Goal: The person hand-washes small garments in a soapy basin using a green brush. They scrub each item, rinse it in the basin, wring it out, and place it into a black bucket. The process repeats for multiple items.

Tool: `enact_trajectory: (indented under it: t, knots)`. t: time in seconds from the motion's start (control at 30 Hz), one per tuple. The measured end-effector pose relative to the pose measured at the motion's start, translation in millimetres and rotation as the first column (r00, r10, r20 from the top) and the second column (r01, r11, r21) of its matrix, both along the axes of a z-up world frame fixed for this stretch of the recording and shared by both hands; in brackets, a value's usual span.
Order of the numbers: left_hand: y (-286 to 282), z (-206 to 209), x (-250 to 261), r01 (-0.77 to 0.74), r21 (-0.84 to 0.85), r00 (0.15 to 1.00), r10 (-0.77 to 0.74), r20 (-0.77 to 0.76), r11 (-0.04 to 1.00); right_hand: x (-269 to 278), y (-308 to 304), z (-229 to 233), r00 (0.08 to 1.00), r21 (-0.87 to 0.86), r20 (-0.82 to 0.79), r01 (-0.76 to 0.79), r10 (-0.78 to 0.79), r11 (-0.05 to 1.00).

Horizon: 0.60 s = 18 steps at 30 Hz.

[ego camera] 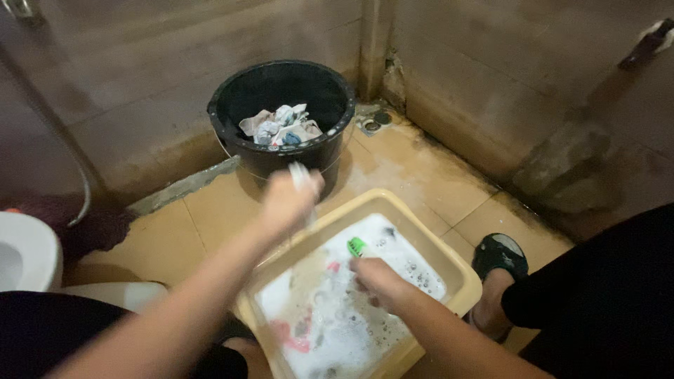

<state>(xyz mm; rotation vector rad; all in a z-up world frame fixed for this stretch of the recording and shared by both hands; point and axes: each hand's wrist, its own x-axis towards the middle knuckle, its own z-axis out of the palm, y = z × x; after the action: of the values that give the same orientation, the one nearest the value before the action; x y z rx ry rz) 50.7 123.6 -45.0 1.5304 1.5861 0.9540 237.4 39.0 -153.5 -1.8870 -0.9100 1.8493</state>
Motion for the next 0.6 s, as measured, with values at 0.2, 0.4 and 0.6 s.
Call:
enact_trajectory:
  t: [0.2, 0.4, 0.6]
  knots:
    - [134.1, 129.7, -58.7, -0.267, 0.001, 0.963, 0.267, 0.026, 0.964, 31.7, 0.4, -68.5, 0.994, -0.122, -0.054, 0.083, -0.09, 0.989]
    - [117.3, 56.7, -72.4, 0.052, -0.18, 0.999, -0.05, 0.015, 0.982, 16.0, 2.6, -118.4, 0.965, -0.157, 0.222, -0.104, 0.138, 0.982]
    - [20.6, -164.1, -38.9, 0.432, -0.369, 0.847, -0.511, -0.148, 0.823, 16.0, -15.5, -173.1, 0.701, 0.14, 0.524, -0.63, 0.483, 0.764]
